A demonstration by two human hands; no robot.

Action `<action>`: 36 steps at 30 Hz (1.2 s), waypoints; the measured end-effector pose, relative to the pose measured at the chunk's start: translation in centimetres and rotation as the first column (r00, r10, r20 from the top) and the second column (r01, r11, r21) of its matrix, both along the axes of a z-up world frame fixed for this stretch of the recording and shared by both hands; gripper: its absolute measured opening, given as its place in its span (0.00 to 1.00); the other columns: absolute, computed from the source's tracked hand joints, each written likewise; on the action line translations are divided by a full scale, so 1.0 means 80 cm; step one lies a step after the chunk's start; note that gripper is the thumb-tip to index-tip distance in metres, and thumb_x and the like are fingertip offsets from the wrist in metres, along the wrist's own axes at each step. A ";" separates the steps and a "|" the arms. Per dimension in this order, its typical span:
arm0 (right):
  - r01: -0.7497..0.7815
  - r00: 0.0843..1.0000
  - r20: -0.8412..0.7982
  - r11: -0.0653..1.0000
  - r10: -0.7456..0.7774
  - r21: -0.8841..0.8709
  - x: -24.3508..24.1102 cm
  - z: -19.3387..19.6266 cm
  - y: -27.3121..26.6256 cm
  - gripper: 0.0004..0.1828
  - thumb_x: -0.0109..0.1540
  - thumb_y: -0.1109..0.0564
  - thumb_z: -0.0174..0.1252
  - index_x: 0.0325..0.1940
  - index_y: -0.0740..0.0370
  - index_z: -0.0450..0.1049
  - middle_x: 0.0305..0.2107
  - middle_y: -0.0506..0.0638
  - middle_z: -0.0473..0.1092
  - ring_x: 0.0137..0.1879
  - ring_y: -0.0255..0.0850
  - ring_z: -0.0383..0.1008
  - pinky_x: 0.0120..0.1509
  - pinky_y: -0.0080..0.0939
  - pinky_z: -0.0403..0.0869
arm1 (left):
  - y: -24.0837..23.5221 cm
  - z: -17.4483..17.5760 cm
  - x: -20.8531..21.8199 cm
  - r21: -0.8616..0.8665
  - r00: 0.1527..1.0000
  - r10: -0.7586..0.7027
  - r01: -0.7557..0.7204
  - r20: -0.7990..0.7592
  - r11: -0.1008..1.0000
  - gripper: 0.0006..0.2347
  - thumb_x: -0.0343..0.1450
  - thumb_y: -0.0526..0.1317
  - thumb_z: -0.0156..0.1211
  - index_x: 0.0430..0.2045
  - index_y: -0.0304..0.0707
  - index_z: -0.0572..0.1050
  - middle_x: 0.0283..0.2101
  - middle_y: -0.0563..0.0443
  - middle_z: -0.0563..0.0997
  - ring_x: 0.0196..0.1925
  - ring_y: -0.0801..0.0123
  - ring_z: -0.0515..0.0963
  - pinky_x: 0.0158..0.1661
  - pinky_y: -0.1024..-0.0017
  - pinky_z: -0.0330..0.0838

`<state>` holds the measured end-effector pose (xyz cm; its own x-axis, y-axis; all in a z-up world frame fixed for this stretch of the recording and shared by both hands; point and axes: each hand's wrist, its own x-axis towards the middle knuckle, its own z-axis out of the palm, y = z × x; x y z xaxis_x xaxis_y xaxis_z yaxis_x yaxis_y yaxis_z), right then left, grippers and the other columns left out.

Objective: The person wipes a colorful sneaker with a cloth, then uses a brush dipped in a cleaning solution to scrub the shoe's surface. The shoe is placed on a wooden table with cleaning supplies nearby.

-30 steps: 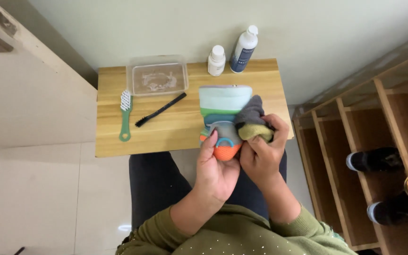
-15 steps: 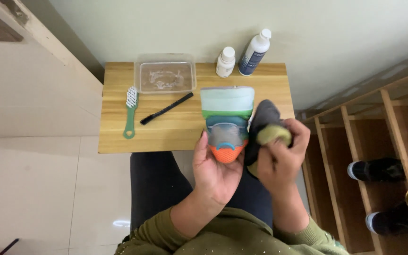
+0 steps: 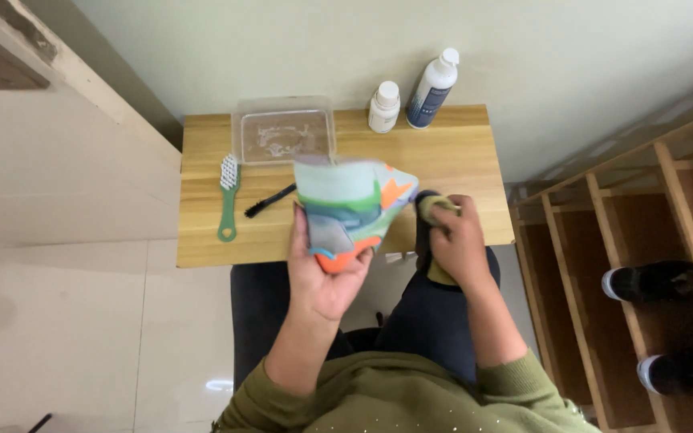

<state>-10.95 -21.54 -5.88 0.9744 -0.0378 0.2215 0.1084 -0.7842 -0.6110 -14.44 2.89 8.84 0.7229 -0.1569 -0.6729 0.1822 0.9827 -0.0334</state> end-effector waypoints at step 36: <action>0.016 0.982 -0.184 0.965 0.034 0.263 -0.031 0.065 -0.072 0.21 0.60 0.46 0.71 0.51 0.59 0.80 0.43 0.58 0.75 0.53 0.53 0.76 0.58 0.52 0.71 | -0.005 -0.105 0.017 0.818 0.325 -0.872 -0.560 0.366 0.134 0.15 0.65 0.41 0.72 0.11 0.36 0.72 0.22 0.48 0.75 0.23 0.57 0.77 0.28 0.69 0.72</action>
<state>-13.43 -27.32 -0.69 0.9979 -0.0618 0.0210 -0.0198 -0.5929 -0.8050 -13.10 2.48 0.43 0.8354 -0.3354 0.4354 -0.4658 -0.0114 0.8848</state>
